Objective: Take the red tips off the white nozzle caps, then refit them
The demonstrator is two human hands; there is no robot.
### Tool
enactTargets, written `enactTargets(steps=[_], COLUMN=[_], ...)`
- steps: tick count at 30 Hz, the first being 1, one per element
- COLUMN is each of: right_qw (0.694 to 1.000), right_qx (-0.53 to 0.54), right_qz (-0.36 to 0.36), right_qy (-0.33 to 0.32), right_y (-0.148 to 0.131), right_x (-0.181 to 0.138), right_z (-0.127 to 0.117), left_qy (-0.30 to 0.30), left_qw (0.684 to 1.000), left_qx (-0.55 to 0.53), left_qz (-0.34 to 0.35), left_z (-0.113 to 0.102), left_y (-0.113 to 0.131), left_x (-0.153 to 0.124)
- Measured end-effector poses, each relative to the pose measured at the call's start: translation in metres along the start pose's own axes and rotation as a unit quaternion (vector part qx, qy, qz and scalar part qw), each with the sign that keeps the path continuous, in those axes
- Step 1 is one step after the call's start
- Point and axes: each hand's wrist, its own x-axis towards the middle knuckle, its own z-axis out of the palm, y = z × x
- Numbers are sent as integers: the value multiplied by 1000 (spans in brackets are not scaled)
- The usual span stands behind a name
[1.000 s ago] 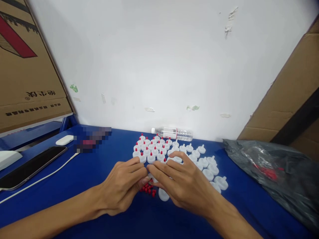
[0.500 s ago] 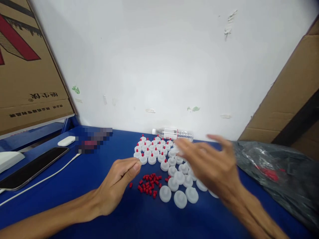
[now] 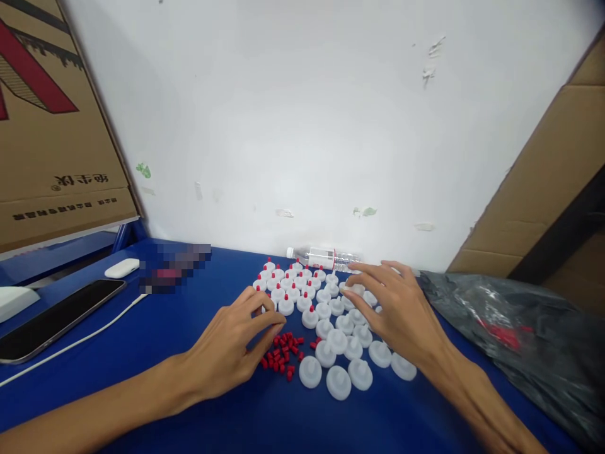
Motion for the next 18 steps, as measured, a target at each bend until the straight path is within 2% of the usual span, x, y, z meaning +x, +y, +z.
enactTargets(steps=[8,18], right_qw=[996,994], right_qx=[38,53], right_qz=[-17,-30], right_qy=[-82,-96], right_y=[-2,-6], right_x=[-2,-4], right_z=[3,11], left_qy=[-45,-65], left_qw=[999,998], left_qx=[-6,-18], left_qz=[-4,-4], left_z=[5,11], left_y=[-3,-12], left_x=[-2,-3])
